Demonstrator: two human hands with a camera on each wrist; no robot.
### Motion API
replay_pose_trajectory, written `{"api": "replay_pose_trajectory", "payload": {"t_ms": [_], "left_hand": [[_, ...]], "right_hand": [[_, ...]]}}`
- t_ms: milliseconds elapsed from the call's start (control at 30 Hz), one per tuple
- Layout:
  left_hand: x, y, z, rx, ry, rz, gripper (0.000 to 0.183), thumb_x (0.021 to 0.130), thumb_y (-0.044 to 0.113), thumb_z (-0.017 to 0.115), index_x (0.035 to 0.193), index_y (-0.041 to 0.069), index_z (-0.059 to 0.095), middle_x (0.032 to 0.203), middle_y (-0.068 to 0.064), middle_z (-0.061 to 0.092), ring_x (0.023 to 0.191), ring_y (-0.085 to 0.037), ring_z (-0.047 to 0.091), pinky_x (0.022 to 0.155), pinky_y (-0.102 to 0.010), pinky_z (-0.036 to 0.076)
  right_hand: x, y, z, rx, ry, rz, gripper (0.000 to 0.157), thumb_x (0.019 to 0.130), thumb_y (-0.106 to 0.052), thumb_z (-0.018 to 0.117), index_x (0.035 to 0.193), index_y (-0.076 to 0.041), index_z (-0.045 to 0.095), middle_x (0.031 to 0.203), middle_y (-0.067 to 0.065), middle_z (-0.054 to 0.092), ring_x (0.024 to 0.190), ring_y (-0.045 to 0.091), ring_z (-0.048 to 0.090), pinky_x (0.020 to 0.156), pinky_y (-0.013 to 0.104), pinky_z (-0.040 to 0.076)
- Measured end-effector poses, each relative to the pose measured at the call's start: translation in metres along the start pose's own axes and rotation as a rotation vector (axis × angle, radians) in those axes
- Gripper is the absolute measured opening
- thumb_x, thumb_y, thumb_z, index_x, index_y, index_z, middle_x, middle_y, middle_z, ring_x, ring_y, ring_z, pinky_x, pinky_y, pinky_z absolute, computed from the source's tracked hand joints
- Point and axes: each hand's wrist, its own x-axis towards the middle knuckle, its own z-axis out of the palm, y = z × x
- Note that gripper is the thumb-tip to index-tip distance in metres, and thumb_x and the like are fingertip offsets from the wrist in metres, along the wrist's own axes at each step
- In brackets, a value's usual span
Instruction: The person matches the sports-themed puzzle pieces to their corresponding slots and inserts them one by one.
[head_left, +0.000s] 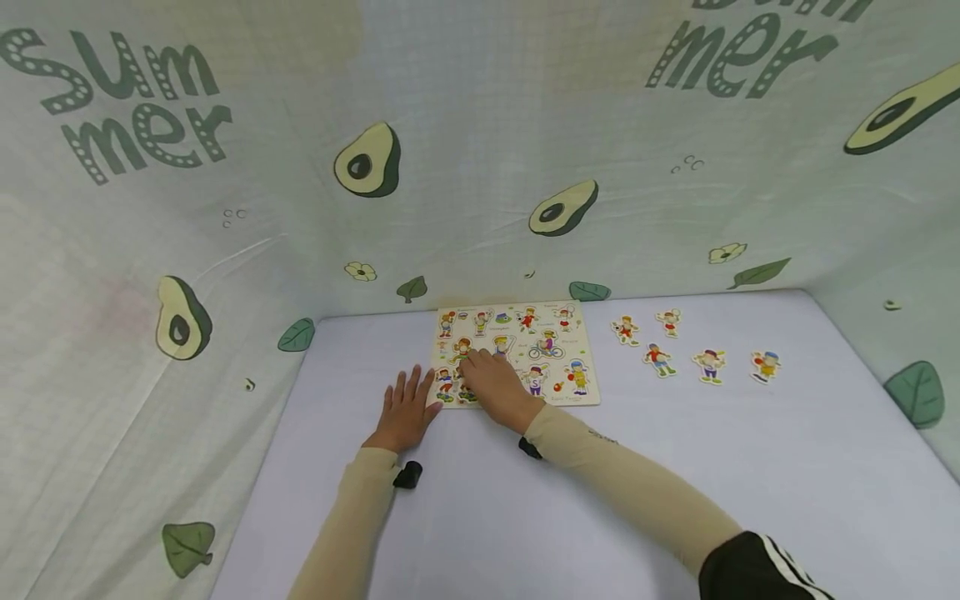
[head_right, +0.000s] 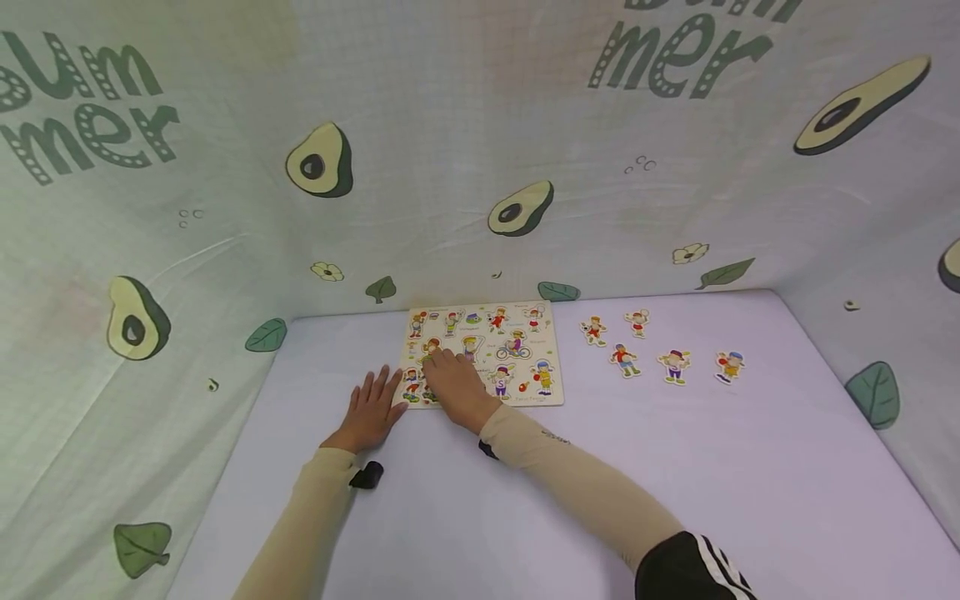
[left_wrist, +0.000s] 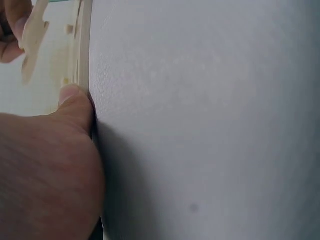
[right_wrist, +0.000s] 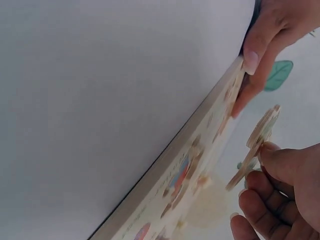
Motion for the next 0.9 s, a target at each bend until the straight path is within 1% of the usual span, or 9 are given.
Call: {"api": "replay_pose_trajectory", "payload": {"t_ms": [133,233,333,467,667,800,900], "left_hand": [[-0.001,0.001,0.0,-0.011,0.018,0.006,0.063,0.099,0.043,0.035,0.151,0.016,0.011,0.155,-0.012,0.0,0.139,-0.037,-0.005,0.108,-0.056,0.002],[-0.002,0.002,-0.001,-0.017,0.036,0.013,0.063,0.099,0.043,0.037,0.15,0.016,0.013,0.155,-0.013,0.002,0.139,-0.038,-0.002,0.108,-0.057,0.003],[-0.003,0.002,-0.002,-0.011,0.038,0.018,0.063,0.099,0.043,0.037,0.15,0.015,0.013,0.155,-0.013,0.003,0.139,-0.038,-0.001,0.108,-0.057,0.004],[-0.004,0.003,-0.003,-0.013,0.033,0.016,0.064,0.099,0.043,0.038,0.15,0.014,0.013,0.155,-0.014,0.003,0.139,-0.038,-0.001,0.108,-0.057,0.004],[-0.005,0.005,-0.005,0.003,0.028,0.011,0.064,0.099,0.043,0.037,0.15,0.014,0.014,0.155,-0.014,0.004,0.139,-0.038,-0.001,0.108,-0.057,0.005],[-0.005,0.005,-0.005,-0.003,0.032,0.011,0.063,0.099,0.043,0.037,0.15,0.014,0.014,0.155,-0.014,0.005,0.139,-0.038,0.0,0.108,-0.057,0.005],[-0.004,0.004,-0.004,0.003,0.035,0.011,0.063,0.099,0.043,0.036,0.15,0.015,0.013,0.155,-0.014,0.004,0.139,-0.038,-0.001,0.108,-0.057,0.005]], "right_hand": [[0.009,-0.007,0.003,0.019,-0.014,0.016,0.022,0.089,-0.016,0.063,0.11,-0.01,0.059,0.103,0.002,0.055,0.094,0.017,0.052,0.078,0.032,0.047],[0.013,-0.01,0.007,0.024,-0.016,0.015,0.019,0.089,-0.015,0.064,0.107,-0.01,0.059,0.101,0.002,0.055,0.094,0.016,0.051,0.076,0.031,0.046],[0.016,-0.014,0.01,0.024,-0.014,0.009,0.018,0.088,-0.013,0.064,0.105,-0.01,0.059,0.102,0.002,0.055,0.094,0.017,0.051,0.075,0.031,0.046],[0.021,-0.018,0.016,-0.007,-0.025,0.009,0.021,0.088,-0.01,0.064,0.108,-0.009,0.06,0.106,0.004,0.055,0.098,0.019,0.051,0.078,0.033,0.046],[0.03,-0.022,0.024,-0.051,-0.101,0.035,0.027,0.089,-0.012,0.062,0.116,-0.008,0.059,0.113,0.005,0.055,0.106,0.02,0.05,0.086,0.035,0.045],[0.035,-0.024,0.026,-0.058,-0.133,0.048,0.027,0.09,-0.012,0.062,0.117,-0.01,0.059,0.114,0.004,0.055,0.107,0.02,0.049,0.089,0.035,0.044],[0.039,-0.026,0.025,-0.056,-0.14,0.054,0.026,0.09,-0.012,0.061,0.116,-0.01,0.06,0.113,0.004,0.055,0.108,0.02,0.05,0.091,0.036,0.043]]}}
